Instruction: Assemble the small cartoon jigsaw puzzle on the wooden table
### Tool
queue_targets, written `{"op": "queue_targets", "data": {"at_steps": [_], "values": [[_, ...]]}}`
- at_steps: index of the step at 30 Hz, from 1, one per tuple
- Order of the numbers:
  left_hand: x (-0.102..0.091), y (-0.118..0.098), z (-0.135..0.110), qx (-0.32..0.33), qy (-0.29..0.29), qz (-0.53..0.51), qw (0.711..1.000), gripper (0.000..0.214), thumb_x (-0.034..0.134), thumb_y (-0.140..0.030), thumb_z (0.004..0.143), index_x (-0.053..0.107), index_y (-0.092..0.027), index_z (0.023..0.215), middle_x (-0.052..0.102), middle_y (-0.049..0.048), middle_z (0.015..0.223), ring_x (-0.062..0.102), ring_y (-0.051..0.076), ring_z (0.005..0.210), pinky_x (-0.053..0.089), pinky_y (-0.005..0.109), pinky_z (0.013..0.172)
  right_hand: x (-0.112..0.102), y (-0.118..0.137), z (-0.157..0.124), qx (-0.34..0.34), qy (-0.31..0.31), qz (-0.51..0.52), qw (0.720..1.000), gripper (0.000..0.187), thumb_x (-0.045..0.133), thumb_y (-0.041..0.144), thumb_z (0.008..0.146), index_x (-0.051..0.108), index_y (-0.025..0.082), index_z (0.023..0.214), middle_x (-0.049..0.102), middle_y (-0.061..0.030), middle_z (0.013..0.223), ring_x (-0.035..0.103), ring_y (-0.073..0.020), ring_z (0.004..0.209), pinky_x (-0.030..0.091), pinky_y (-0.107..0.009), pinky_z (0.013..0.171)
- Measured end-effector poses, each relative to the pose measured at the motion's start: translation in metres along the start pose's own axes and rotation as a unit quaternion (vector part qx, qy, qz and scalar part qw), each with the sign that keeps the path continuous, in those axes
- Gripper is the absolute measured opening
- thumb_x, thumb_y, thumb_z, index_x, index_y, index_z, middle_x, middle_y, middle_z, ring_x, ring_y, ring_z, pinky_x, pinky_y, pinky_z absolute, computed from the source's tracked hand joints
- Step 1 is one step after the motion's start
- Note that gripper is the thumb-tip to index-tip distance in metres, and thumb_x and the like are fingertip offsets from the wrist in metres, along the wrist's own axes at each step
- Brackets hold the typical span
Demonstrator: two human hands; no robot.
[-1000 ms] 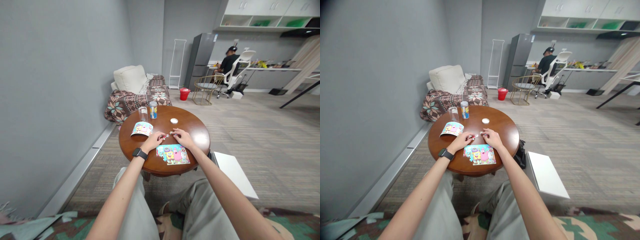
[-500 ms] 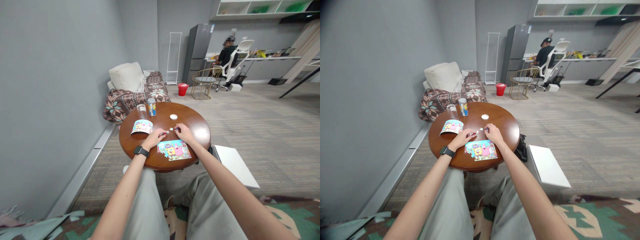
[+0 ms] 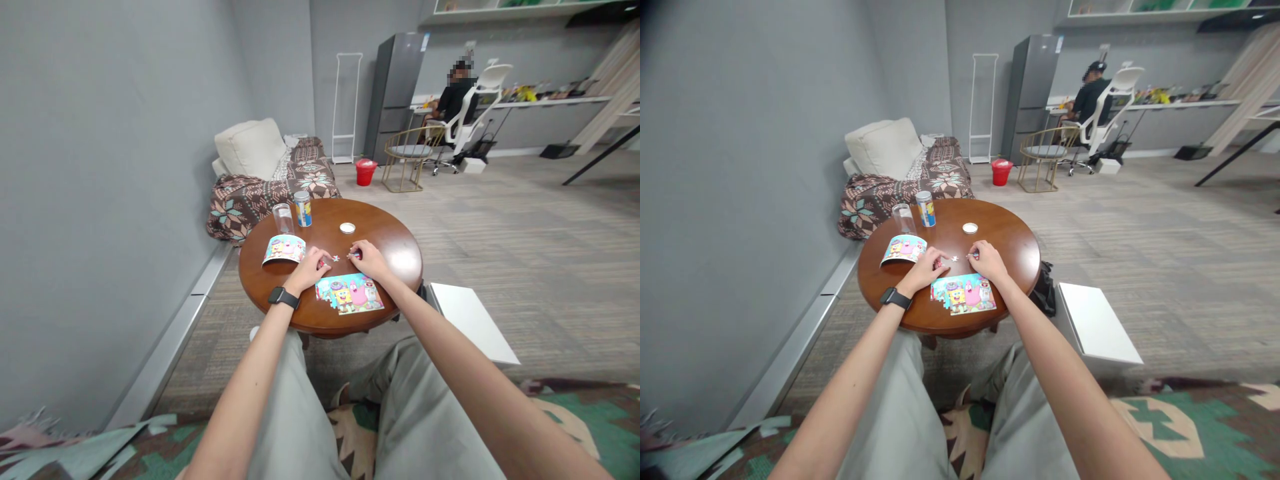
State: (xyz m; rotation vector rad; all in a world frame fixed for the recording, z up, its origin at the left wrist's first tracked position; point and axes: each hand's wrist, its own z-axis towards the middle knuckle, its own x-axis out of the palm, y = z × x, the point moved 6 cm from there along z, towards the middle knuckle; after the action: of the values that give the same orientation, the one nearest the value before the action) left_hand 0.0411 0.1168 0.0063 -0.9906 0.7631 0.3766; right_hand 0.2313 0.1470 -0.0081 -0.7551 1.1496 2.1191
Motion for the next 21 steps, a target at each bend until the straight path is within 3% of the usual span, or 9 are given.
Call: {"op": "queue_targets", "data": {"at_steps": [5, 11, 21], "values": [[-0.0017, -0.0027, -0.0002, 0.017, -0.004, 0.009, 1.000, 0.018, 0.065, -0.015, 0.082, 0.061, -0.018, 0.099, 0.054, 0.0014, 0.090, 0.055, 0.015, 0.078, 0.049, 0.032, 0.082, -0.0010, -0.0023, -0.0006, 0.004, -0.019, 0.018, 1.000, 0.017, 0.056, 0.011, 0.075, 0.064, 0.021, 0.086, 0.064, -0.0069, 0.098, 0.060, -0.0229, 0.098, 0.048, -0.039, 0.095], [-0.0049, -0.0055, -0.0009, 0.024, -0.020, 0.001, 0.999, 0.022, 0.061, -0.010, 0.081, 0.059, -0.018, 0.101, 0.058, 0.0048, 0.100, 0.059, 0.018, 0.090, 0.049, 0.034, 0.088, -0.0054, -0.0052, -0.0007, 0.029, -0.036, 0.014, 0.999, 0.021, 0.052, 0.008, 0.077, 0.067, 0.021, 0.084, 0.066, -0.0062, 0.096, 0.060, -0.0219, 0.097, 0.048, -0.037, 0.094], [-0.0029, -0.0070, 0.0003, 0.032, -0.016, -0.004, 0.999, 0.019, 0.055, -0.007, 0.082, 0.060, -0.017, 0.099, 0.063, 0.0049, 0.092, 0.061, 0.018, 0.085, 0.051, 0.034, 0.084, -0.0003, 0.0006, 0.0005, 0.006, 0.016, -0.015, 1.000, 0.020, 0.060, 0.019, 0.084, 0.071, 0.024, 0.100, 0.071, -0.0048, 0.111, 0.060, -0.0256, 0.106, 0.047, -0.043, 0.098]]}}
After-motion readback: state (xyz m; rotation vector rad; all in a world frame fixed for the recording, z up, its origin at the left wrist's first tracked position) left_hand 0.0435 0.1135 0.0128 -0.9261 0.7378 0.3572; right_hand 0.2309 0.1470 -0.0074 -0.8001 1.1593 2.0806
